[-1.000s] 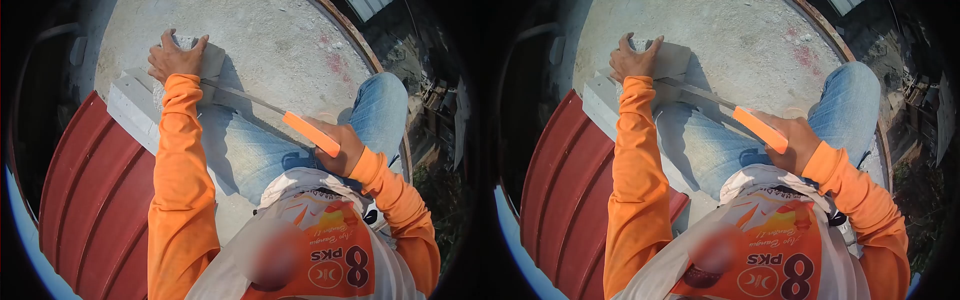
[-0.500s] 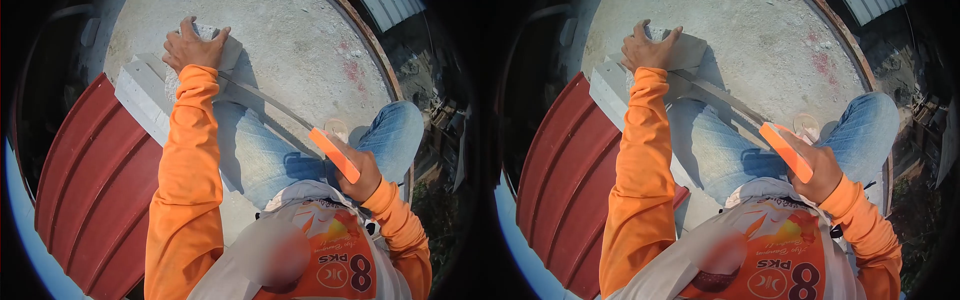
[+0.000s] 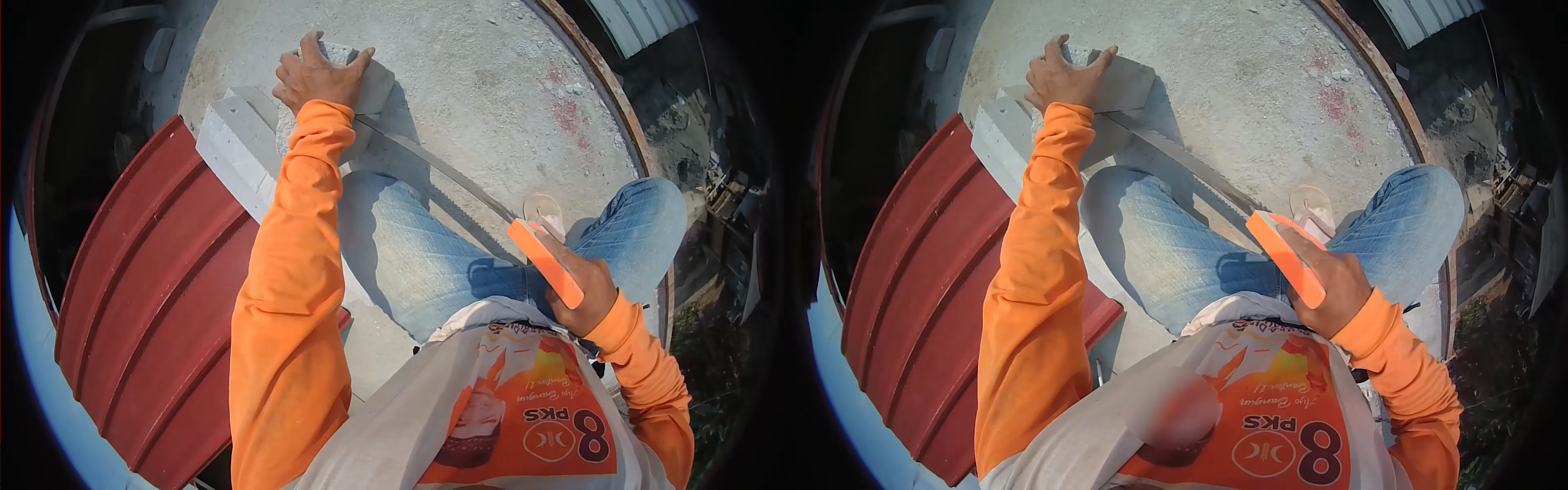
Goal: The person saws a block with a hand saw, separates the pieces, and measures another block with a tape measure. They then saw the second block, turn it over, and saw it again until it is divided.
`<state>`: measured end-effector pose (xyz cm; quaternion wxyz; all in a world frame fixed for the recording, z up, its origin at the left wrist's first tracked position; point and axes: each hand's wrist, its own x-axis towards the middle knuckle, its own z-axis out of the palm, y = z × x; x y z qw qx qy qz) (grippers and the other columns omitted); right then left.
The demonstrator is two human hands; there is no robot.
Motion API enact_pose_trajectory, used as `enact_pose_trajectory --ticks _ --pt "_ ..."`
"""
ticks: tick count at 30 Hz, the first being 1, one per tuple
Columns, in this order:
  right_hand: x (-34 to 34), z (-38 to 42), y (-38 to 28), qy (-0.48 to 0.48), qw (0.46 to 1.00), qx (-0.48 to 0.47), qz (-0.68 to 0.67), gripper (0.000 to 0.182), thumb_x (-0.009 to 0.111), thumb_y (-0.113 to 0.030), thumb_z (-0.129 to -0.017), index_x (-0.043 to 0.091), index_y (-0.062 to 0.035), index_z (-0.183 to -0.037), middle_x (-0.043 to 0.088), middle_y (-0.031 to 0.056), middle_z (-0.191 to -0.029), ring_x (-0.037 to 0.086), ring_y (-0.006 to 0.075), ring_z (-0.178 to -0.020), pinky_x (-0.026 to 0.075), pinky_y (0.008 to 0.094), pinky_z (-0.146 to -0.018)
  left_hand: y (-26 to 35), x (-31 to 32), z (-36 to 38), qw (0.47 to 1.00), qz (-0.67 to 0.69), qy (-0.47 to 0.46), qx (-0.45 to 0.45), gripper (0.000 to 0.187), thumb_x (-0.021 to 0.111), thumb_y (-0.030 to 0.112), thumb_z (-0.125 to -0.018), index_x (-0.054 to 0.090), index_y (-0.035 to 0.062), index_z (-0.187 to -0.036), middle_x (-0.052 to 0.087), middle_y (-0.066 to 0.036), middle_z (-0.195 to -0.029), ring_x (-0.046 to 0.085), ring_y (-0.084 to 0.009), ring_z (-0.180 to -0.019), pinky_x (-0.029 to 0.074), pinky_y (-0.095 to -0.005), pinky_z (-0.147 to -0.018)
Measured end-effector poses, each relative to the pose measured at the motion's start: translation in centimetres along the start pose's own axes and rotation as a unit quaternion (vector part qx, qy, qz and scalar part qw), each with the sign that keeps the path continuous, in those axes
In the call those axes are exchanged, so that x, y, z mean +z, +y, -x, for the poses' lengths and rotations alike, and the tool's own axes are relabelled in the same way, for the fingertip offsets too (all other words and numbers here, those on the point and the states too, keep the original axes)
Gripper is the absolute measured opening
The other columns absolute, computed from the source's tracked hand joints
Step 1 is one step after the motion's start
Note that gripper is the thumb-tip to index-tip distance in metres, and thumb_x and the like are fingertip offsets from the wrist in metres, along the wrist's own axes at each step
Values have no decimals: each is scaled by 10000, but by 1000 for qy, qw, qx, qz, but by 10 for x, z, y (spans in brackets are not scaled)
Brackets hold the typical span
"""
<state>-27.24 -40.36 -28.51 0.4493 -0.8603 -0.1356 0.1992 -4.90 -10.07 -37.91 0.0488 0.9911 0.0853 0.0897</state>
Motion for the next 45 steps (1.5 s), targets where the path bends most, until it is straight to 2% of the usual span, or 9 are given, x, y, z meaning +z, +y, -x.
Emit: enact_pose_trajectory --ticks 7,10,13,16,26,32,38,42,45 --pt "114 -193 31 -79 995 53 6 531 566 -138 -782 518 -178 -1310 658 189 -880 614 419 -791 519 445 -714 8 9 15 997 -13 75 20 755 776 589 -634 565 168 -1225 522 -146 -1065 495 -309 -1025 341 -466 -890" --pt "111 -187 32 -72 996 43 -5 303 560 -145 -818 590 -118 -1118 667 193 -853 631 433 -797 522 462 -771 2 0 5 999 0 48 8 755 778 585 -637 562 172 -1231 522 -144 -1065 492 -304 -1034 339 -456 -897" --pt "55 -77 30 -53 997 34 -48 610 569 -76 -768 465 -130 -1366 670 185 -885 643 403 -788 534 441 -718 -6 0 -5 1000 22 16 12 737 769 578 -654 561 166 -1228 525 -135 -1056 491 -294 -1033 340 -444 -885" --pt "-3 -3 4 -100 992 73 2 683 526 47 -688 467 -63 -1360 558 202 -1288 623 366 -1033 537 374 -842 9 -1 8 999 5 31 -1 727 764 555 -670 535 169 -1241 502 -120 -1044 472 -275 -1022 327 -432 -860" --pt "131 -205 49 13 998 -57 3 444 578 -95 -751 572 -127 -1194 665 187 -903 629 413 -852 522 467 -777 10 -15 3 998 45 -37 -30 781 767 530 -668 485 152 -1290 480 -127 -1076 438 -282 -1046 305 -429 -886" --pt "136 -201 43 -19 1000 1 23 444 580 -139 -780 557 -155 -1223 669 181 -966 625 415 -897 513 472 -828 -22 -11 12 999 -34 -5 31 1013 747 601 -644 304 177 -1450 472 -146 -1231 420 -336 -1192 314 -515 -968" --pt "140 -189 51 -43 999 31 10 487 580 -157 -787 532 -174 -1271 666 194 -989 615 424 -931 509 473 -847 -39 -29 18 989 7 -119 -92 969 714 643 -658 337 245 -1457 476 -190 -1327 441 -352 -1245 350 -499 -1002" --pt "105 -100 51 5 999 -22 -44 555 553 -61 -750 522 -91 -1303 650 193 -893 655 366 -783 535 383 -689 -98 -7 -27 992 70 -73 -74 1068 702 716 -620 368 110 -1433 498 -172 -1316 474 -329 -1228 359 -451 -1022" --pt "23 4 39 -46 998 9 42 618 487 31 -702 507 2 -1319 626 208 -1193 674 317 -981 526 330 -845 -118 8 -43 991 96 -45 -82 1112 697 745 -605 397 14 -1387 542 -163 -1247 498 -324 -1201 389 -416 -1006"
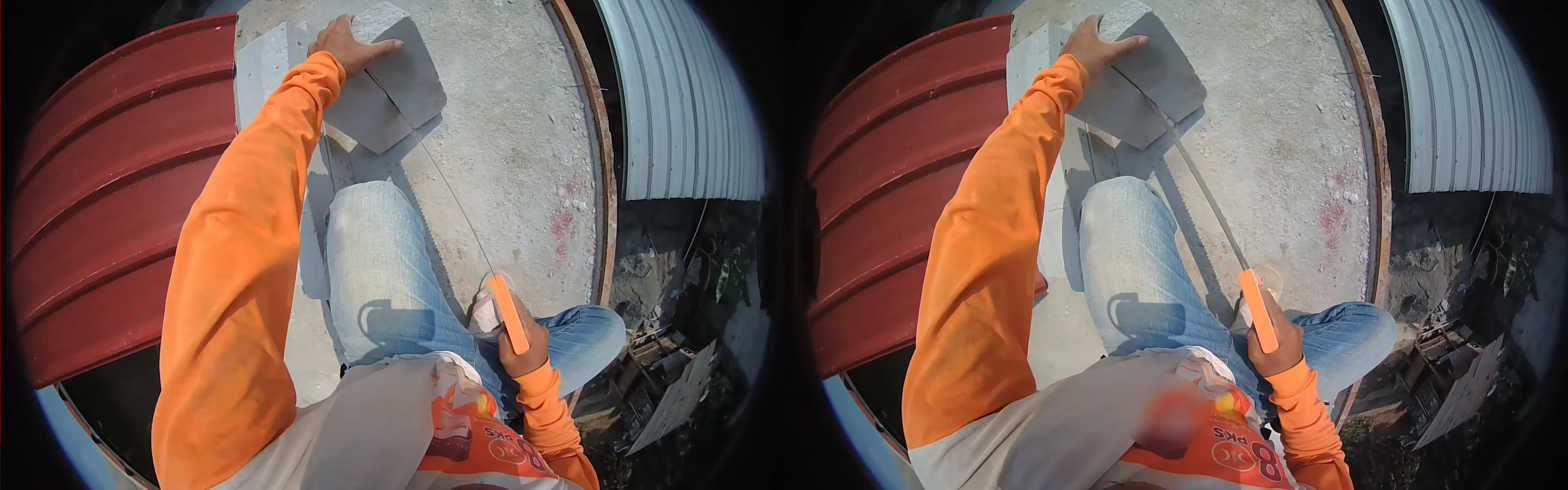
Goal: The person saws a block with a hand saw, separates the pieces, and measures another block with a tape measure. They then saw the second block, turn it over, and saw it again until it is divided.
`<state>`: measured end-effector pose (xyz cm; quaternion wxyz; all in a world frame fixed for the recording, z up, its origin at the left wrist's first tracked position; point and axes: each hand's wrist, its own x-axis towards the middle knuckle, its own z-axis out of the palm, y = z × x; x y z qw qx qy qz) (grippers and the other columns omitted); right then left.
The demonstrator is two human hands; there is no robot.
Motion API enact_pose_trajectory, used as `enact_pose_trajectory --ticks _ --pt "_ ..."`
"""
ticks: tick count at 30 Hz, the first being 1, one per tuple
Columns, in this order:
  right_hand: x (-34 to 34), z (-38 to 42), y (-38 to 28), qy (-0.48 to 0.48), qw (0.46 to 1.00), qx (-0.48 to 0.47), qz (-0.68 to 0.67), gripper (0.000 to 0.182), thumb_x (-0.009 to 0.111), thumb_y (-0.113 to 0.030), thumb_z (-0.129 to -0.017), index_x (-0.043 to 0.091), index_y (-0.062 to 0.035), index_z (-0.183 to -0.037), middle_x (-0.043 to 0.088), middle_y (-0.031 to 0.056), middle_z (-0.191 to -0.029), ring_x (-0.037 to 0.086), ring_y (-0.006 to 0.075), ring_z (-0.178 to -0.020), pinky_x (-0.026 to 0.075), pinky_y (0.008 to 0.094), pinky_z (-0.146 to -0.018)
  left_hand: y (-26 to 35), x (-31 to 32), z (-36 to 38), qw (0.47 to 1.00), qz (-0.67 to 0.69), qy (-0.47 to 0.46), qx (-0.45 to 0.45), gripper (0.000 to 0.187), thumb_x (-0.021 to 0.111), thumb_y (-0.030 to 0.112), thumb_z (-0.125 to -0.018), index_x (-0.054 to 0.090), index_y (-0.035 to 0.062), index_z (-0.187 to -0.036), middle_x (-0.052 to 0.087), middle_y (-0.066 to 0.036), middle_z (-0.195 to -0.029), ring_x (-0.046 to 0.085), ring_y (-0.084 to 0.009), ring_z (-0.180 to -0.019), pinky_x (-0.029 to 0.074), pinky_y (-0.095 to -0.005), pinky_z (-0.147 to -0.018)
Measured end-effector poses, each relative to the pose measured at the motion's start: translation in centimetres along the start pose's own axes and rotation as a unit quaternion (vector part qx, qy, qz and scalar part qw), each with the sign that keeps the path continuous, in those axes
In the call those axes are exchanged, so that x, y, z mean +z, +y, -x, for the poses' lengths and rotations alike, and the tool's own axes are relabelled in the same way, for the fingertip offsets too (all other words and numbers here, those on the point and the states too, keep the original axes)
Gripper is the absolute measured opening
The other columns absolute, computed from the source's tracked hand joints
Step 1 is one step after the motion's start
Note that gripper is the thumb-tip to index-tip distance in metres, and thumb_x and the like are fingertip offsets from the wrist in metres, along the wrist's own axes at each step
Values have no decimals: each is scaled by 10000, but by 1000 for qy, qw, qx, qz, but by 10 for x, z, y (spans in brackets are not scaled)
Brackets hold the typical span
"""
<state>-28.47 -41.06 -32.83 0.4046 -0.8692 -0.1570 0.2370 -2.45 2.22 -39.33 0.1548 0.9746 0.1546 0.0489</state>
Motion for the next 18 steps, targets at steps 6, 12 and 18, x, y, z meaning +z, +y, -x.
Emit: enact_pose_trajectory --ticks 6,12,18 --pt "47 -171 13 0 996 -49 -73 525 538 -54 -744 571 -126 -1263 651 181 -801 648 367 -725 529 372 -666 14 -11 14 999 -22 -23 -32 1013 704 737 -601 505 -15 -1250 556 -167 -1213 513 -317 -1186 389 -443 -984" --pt "73 -181 2 0 999 -33 -18 497 549 -97 -767 538 -141 -1262 653 192 -943 620 418 -832 522 451 -734 16 -5 21 1000 -21 4 8 1017 696 752 -594 508 -4 -1248 560 -156 -1210 527 -316 -1171 392 -436 -974" --pt "13 -49 3 14 1000 -13 6 569 541 8 -741 538 -63 -1306 624 176 -1215 654 330 -1012 519 336 -874 -2 1 -1 999 28 -16 -16 1028 706 735 -601 493 -11 -1276 559 -171 -1218 527 -328 -1168 397 -450 -982"
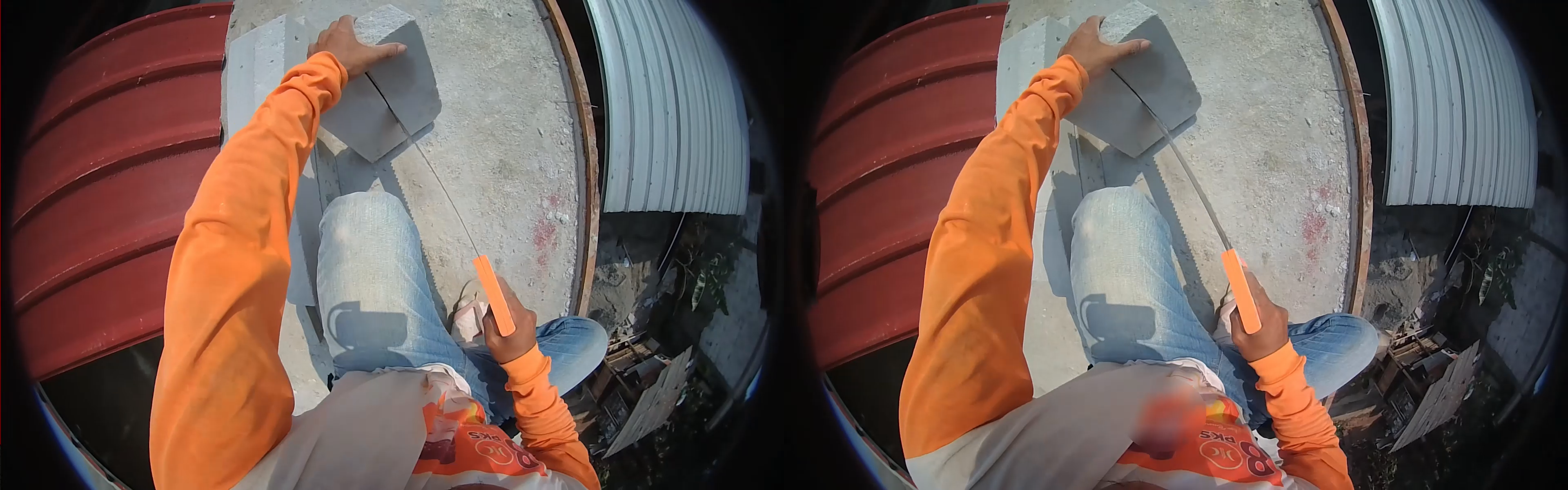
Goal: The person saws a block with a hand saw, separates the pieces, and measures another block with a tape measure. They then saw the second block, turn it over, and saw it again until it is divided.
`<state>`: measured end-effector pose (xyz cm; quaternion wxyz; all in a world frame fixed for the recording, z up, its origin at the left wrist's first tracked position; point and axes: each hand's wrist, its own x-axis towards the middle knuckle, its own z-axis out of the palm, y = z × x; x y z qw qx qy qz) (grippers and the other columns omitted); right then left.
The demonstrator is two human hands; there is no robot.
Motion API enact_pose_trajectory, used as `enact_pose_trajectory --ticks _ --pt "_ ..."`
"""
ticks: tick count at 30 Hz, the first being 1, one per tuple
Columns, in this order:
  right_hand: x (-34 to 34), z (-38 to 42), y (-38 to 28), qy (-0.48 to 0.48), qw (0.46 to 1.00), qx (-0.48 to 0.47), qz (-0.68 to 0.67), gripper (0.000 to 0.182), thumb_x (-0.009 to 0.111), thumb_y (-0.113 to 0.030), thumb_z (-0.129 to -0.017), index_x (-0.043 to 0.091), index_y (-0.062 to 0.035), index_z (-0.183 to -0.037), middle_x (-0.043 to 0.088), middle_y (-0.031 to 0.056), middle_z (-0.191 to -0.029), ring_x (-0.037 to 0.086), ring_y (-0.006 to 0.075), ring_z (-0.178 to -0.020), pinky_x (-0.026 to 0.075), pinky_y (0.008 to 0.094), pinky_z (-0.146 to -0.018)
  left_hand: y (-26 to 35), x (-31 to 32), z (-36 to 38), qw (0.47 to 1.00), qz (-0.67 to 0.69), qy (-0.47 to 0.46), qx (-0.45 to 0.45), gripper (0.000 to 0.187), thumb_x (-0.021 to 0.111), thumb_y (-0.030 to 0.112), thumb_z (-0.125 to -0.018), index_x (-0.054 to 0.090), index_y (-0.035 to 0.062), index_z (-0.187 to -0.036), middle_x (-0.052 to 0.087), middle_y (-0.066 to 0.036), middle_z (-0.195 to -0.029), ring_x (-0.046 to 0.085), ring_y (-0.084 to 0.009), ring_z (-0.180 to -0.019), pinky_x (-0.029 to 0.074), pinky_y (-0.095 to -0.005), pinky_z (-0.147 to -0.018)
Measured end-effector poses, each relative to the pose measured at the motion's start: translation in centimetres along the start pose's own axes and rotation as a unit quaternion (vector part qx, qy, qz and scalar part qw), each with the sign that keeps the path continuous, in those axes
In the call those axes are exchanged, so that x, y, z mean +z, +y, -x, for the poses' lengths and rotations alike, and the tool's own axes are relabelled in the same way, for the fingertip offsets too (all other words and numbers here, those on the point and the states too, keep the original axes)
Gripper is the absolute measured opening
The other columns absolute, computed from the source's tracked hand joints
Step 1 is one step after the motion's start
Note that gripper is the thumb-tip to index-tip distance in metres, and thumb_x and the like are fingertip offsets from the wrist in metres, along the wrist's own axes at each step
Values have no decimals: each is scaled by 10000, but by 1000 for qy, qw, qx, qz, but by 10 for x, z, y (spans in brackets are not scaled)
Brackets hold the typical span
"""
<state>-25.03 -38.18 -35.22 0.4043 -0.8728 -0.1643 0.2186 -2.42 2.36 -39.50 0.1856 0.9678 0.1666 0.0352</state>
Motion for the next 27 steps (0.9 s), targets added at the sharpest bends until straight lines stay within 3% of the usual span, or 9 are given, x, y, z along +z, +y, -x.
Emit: enact_pose_trajectory --ticks 2,5,7,8,14,17,19,20,27 --pt "16 -62 9 6 997 -74 14 628 551 -11 -746 485 -123 -1360 631 160 -1182 661 342 -923 557 371 -765 6 -1 15 1000 6 -15 -17 1030 710 729 -601 488 -6 -1288 558 -176 -1219 525 -332 -1171 395 -452 -989" --pt "77 -188 9 -10 997 -78 -7 358 579 -127 -781 544 -102 -1136 656 185 -885 615 427 -814 525 477 -719 31 -1 36 998 -59 22 19 1027 738 691 -604 477 -18 -1300 559 -185 -1224 514 -349 -1186 385 -398 -1031" --pt "89 -181 14 19 995 -93 -22 418 577 -130 -783 514 -106 -1195 655 196 -924 611 442 -823 526 475 -756 26 -8 29 999 -29 18 19 1035 748 679 -605 469 -29 -1306 556 -195 -1239 517 -361 -1187 391 -394 -1028" --pt "87 -171 13 -37 999 -15 -7 512 581 -127 -779 467 -128 -1279 641 189 -1061 619 416 -880 531 469 -770 25 -8 27 1000 1 10 11 1043 758 667 -606 461 -41 -1312 554 -205 -1254 519 -373 -1188 396 -389 -1026" --pt "-23 28 34 -29 999 -29 -22 609 573 -44 -768 460 -114 -1362 593 135 -1267 635 388 -932 557 412 -777 0 -10 -11 996 68 -63 -9 1058 773 619 -640 411 -89 -1337 576 -271 -1193 592 -332 -1105 472 -362 -945" --pt "15 -6 59 30 997 -63 -28 615 581 -51 -773 450 -122 -1370 641 149 -1157 644 384 -867 557 416 -728 2 -10 -10 994 73 -77 -32 1067 769 636 -629 420 -87 -1332 561 -287 -1212 592 -348 -1107 471 -363 -947" --pt "49 -102 66 -82 994 24 -67 600 567 -143 -814 425 -233 -1390 665 179 -875 621 409 -706 531 449 -656 2 -13 -9 995 62 -70 -26 1073 764 656 -618 434 -82 -1323 549 -300 -1229 592 -362 -1110 468 -368 -954" --pt "87 -125 100 -19 994 -81 -73 604 555 -165 -822 407 -264 -1399 665 178 -851 617 417 -699 527 461 -654 -3 -10 -10 998 31 -56 -6 1070 769 651 -617 436 -82 -1322 557 -295 -1217 606 -350 -1085 480 -366 -933" --pt "28 -38 44 -41 989 56 -130 603 618 -112 -777 469 -158 -1360 664 209 -892 632 415 -805 517 457 -713 3 -10 -7 997 63 -39 -18 1051 790 624 -619 450 -102 -1299 601 -248 -1149 628 -315 -1021 489 -350 -899"
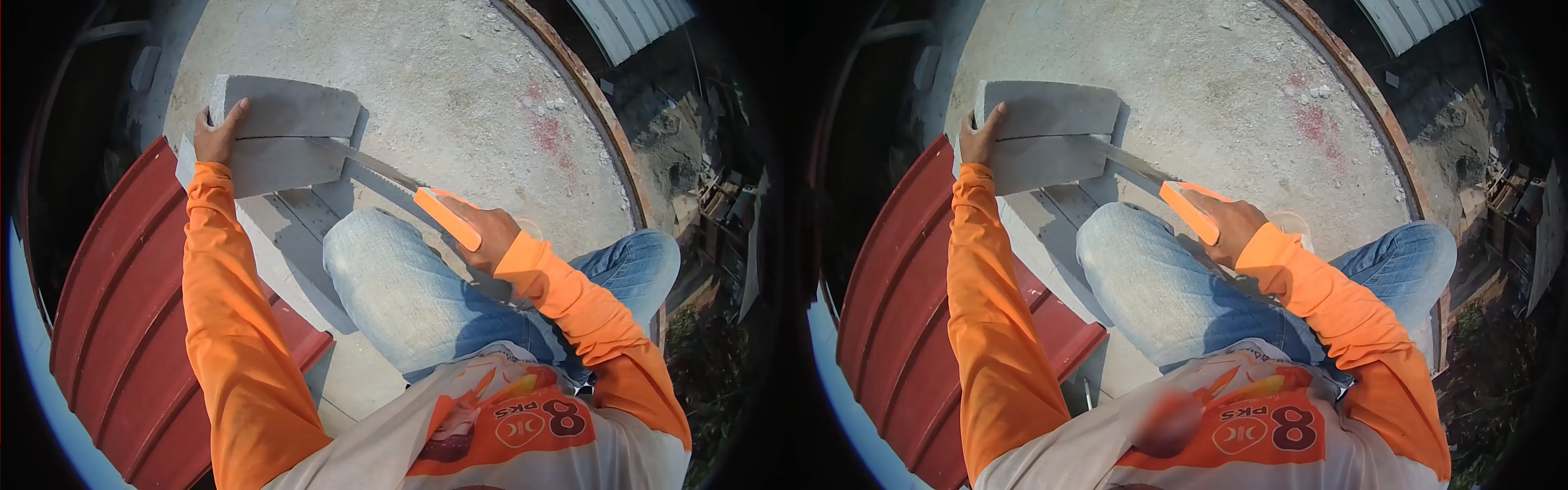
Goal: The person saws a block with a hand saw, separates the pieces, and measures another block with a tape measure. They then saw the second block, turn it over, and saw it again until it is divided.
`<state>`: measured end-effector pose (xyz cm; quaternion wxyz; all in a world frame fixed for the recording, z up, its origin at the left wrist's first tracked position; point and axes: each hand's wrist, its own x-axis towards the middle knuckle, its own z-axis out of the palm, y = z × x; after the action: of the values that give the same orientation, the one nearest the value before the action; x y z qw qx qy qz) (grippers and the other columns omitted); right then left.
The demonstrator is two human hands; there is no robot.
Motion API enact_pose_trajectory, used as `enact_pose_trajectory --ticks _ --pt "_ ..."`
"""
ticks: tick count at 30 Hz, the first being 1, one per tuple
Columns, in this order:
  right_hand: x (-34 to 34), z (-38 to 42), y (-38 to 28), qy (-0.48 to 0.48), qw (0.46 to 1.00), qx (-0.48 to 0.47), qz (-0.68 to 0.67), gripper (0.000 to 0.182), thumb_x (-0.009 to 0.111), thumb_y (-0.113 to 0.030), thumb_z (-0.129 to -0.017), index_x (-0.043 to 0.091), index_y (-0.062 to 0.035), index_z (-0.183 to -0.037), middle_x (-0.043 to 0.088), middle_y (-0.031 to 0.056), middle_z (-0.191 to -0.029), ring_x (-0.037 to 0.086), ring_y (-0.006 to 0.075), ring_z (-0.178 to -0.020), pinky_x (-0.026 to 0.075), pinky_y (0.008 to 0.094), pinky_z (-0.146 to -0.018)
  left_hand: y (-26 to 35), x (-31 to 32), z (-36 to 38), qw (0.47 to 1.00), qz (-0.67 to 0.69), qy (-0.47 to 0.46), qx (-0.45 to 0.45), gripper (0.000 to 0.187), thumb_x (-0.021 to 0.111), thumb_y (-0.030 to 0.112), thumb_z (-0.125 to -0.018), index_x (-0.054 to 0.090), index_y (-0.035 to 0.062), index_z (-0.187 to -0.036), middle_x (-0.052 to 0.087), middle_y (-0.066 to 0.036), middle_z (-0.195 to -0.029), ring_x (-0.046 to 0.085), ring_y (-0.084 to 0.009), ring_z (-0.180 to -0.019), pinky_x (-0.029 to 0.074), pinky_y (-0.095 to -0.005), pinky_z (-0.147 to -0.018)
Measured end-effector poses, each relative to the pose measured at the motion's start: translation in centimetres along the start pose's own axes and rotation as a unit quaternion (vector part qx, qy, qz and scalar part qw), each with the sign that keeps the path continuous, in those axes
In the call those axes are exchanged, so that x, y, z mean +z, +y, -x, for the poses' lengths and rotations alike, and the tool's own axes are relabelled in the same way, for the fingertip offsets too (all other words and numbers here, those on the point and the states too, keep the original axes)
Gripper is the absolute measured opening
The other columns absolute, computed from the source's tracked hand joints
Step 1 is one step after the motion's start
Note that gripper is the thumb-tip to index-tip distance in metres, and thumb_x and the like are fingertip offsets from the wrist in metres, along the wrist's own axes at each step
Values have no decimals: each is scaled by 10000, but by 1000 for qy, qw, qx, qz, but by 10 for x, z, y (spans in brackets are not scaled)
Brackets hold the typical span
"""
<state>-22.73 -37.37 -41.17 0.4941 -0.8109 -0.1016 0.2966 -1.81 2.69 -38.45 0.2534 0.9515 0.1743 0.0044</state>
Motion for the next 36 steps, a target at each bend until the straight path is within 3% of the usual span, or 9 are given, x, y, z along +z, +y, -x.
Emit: enact_pose_trajectory --ticks 5,7,10,15,20,25,27,29,36 --pt "-32 50 15 63 990 -96 75 574 604 -82 -801 473 -176 -1352 667 204 -965 632 411 -813 531 433 -736 -3 2 -5 999 29 -32 -14 1077 784 639 -612 442 -115 -1299 588 -266 -1168 618 -322 -1045 479 -349 -913" --pt "-1 -31 25 -16 1000 -15 17 580 587 -101 -808 459 -210 -1363 673 182 -956 634 406 -775 538 443 -717 -4 1 1 1000 7 -20 -8 1080 781 644 -612 441 -115 -1301 582 -272 -1177 613 -325 -1057 475 -352 -920" --pt "51 -126 54 39 989 -136 39 604 568 -144 -806 424 -248 -1384 667 171 -873 626 409 -712 528 470 -653 -5 4 0 999 -32 19 0 1083 779 651 -608 442 -109 -1303 569 -279 -1197 588 -343 -1105 451 -359 -958" --pt "15 -29 30 -5 1000 -23 13 553 574 -98 -797 481 -182 -1336 673 166 -969 638 391 -820 542 438 -718 3 -2 10 1000 1 -13 -13 1076 785 642 -610 444 -114 -1296 583 -270 -1167 623 -328 -1035 489 -352 -900" --pt "-37 47 37 39 990 -92 99 582 581 -57 -781 478 -137 -1349 602 166 -1222 627 370 -965 552 421 -748 3 1 0 999 33 -24 -19 1059 789 630 -617 452 -123 -1282 598 -261 -1133 652 -314 -961 520 -343 -840" --pt "59 -134 65 42 991 -128 26 569 579 -126 -814 459 -232 -1360 665 191 -906 629 416 -749 532 453 -676 -10 0 -7 998 -53 4 24 1096 795 630 -606 430 -140 -1295 570 -277 -1181 627 -324 -1021 508 -361 -874" --pt "60 -120 60 99 979 -179 -7 540 571 -130 -823 473 -235 -1343 662 191 -851 624 423 -735 523 463 -662 -6 3 3 997 -55 22 39 1030 781 603 -636 440 -96 -1312 616 -238 -1101 655 -287 -936 525 -344 -820" --pt "51 -93 44 7 999 -32 34 519 567 -127 -826 493 -206 -1333 663 188 -1015 637 404 -802 539 442 -714 5 1 5 999 32 -9 -32 1054 807 591 -625 429 -129 -1297 577 -273 -1168 629 -322 -1023 513 -365 -869" --pt "-16 35 56 80 989 -109 50 592 588 -29 -766 493 -131 -1341 660 202 -951 629 414 -797 530 439 -703 -9 0 -10 996 72 -44 -25 1011 819 563 -628 449 -115 -1281 616 -247 -1095 634 -297 -1007 517 -344 -860"
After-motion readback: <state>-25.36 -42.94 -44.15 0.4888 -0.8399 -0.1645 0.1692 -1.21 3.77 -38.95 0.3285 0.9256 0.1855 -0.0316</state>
